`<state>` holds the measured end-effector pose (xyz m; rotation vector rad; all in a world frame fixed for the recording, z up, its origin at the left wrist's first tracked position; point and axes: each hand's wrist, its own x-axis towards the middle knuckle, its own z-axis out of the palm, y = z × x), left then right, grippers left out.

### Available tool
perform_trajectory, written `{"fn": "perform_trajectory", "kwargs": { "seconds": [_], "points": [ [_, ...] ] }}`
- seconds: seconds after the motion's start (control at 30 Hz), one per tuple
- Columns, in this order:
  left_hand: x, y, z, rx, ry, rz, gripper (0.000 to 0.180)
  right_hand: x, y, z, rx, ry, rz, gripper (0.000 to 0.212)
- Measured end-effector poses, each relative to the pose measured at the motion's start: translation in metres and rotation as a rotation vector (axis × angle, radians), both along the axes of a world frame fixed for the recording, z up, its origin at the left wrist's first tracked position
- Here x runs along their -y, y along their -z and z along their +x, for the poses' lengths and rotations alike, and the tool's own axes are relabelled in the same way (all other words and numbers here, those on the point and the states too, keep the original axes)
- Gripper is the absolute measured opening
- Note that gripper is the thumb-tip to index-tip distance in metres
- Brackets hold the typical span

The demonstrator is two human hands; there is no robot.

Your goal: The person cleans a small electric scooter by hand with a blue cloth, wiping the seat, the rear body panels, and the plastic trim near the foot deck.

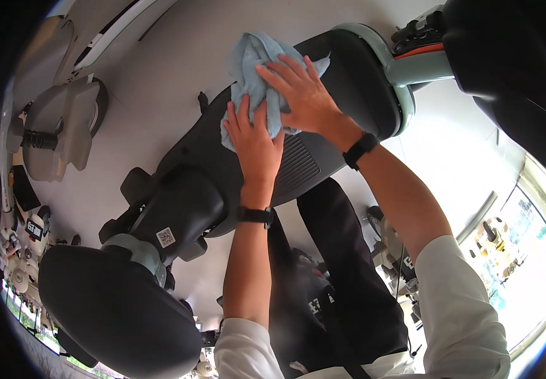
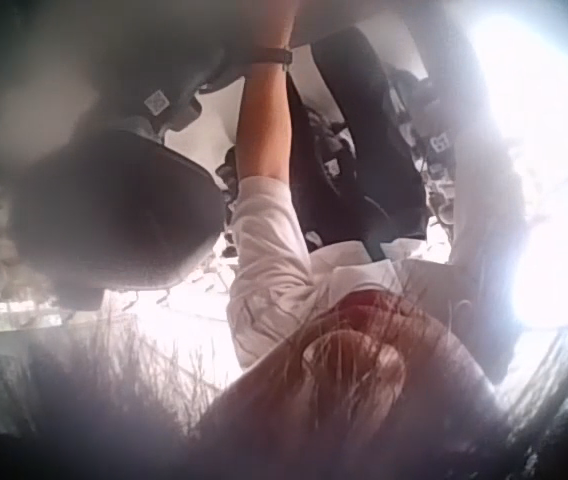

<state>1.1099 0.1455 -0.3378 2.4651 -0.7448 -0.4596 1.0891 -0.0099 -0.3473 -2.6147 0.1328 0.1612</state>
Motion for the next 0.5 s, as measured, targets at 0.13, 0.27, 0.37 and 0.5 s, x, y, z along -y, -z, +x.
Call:
{"fn": "perform_trajectory", "kwargs": {
  "seconds": [0.13, 0.27, 0.37, 0.5],
  "points": [
    [-0.001, 0.003, -0.004, 0.021, -0.056, -0.089, 0.055, -0.003, 0.004, -0.018, 0.006, 0.023, 0.011, 0.071],
    [-0.034, -0.023, -0.092, -0.101, 0.043, -0.15, 0.05, -0.027, -0.021, -0.132, -0.004, 0.083, 0.081, 0.07],
    [-0.058, -0.042, -0.117, -0.17, 0.065, -0.07, 0.047, -0.049, -0.038, -0.145, -0.108, 0.083, 0.137, 0.074],
    [-0.061, -0.022, -0.067, -0.061, -0.04, -0.064, 0.049, -0.051, -0.027, -0.061, -0.107, -0.01, 0.183, 0.076]
  ]
}}
